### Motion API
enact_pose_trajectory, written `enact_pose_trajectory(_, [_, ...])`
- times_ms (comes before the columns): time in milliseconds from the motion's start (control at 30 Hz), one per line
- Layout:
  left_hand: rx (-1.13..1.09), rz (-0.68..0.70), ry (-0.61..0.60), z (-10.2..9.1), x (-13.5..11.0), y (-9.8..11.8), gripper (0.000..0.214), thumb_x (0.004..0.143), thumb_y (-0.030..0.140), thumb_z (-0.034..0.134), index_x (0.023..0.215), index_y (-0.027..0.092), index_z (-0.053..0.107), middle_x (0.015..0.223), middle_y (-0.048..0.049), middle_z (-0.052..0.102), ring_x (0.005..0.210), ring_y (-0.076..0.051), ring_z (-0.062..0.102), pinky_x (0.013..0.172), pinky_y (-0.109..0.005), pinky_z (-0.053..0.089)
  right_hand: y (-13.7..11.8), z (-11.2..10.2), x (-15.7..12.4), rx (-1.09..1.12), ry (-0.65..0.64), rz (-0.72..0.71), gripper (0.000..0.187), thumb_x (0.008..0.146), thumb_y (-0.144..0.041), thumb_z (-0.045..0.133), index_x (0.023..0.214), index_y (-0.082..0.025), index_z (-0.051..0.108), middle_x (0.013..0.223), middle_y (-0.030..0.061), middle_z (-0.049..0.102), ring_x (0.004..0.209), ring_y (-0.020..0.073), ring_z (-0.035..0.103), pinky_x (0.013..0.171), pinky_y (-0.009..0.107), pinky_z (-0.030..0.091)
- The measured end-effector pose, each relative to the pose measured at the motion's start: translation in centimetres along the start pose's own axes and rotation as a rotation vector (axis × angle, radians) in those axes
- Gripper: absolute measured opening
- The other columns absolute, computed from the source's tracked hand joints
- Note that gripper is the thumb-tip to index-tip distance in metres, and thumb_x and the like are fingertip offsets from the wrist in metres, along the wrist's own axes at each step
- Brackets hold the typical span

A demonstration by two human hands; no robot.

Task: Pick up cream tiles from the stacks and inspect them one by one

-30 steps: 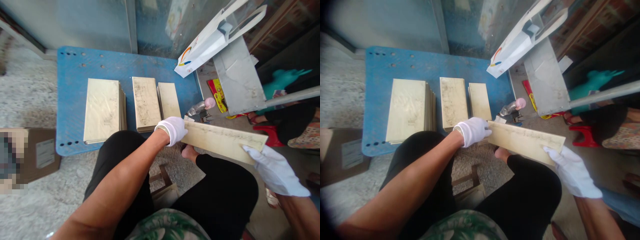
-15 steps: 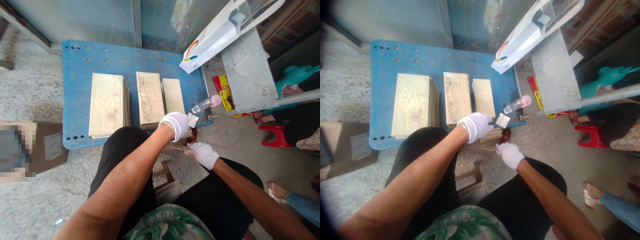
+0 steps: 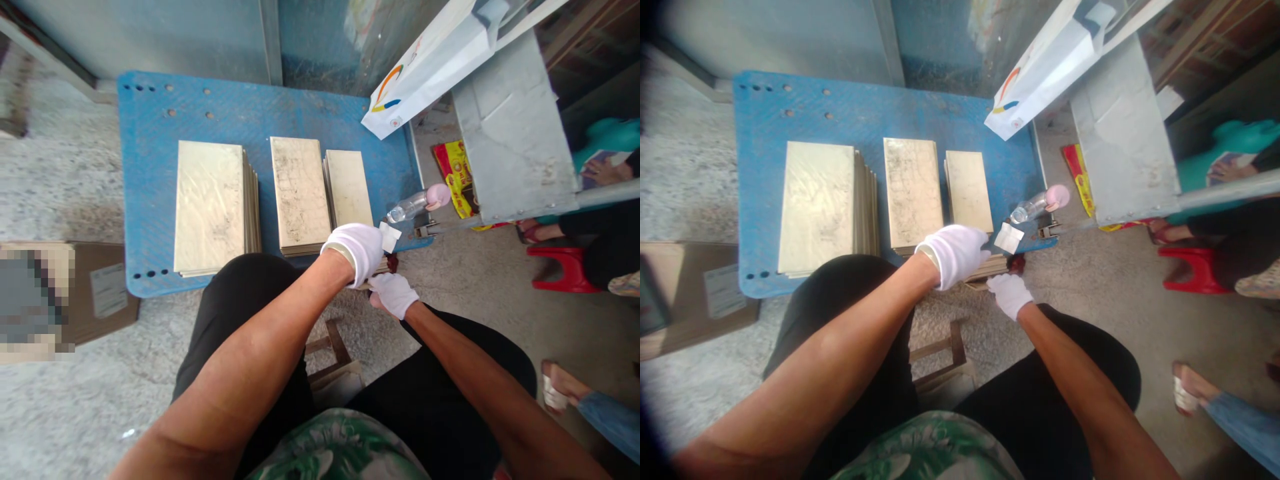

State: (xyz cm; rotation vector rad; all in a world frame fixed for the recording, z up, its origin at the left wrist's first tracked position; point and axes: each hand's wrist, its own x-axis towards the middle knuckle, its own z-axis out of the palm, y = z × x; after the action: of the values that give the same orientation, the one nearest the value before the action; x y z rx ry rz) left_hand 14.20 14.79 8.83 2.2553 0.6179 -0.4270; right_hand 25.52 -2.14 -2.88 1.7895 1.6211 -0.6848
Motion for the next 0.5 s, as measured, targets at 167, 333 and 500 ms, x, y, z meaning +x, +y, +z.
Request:
enact_pose_trajectory(167, [0.027,-0.003,0.004,0.2,0.0,0.1,0.029,0.081,0.018,0.056,0.106,0.008,0.067,0.103,-0.0174,0.067,0.101,-0.032,0.061,0.089,-0.035,0.046,-0.5,0.8,0.9,0.035,0.007,0.013,0.025,0.088,-0.021,0.045,0.102,-0.018,0.065,0.096,0.0144,0.069,0.088,0.0259,0.065,0.073,0.033,0.045])
enact_pose_trajectory(333, [0.023,0.011,0.0,0.5,0.7,0.0,0.03,0.08,0.016,0.055,0.104,0.006,0.068,0.1,-0.0201,0.067,0.099,-0.035,0.062,0.087,-0.04,0.047,-0.5,0.9,1.0,0.071,0.024,0.026,0.023,0.087,-0.021,0.048,0.101,-0.017,0.065,0.095,0.0149,0.069,0.09,0.0264,0.066,0.076,0.033,0.046])
enact_pose_trajectory(500, [-0.158,-0.053,0.095,2.6,2.3,-0.3,0.021,0.077,0.018,0.059,0.093,0.008,0.069,0.097,-0.0211,0.068,0.098,-0.036,0.063,0.088,-0.038,0.047,-0.5,0.5,1.1,0.111,0.023,0.034,0.023,0.084,-0.019,0.05,0.098,-0.015,0.068,0.095,0.0165,0.069,0.092,0.0287,0.066,0.077,0.035,0.047])
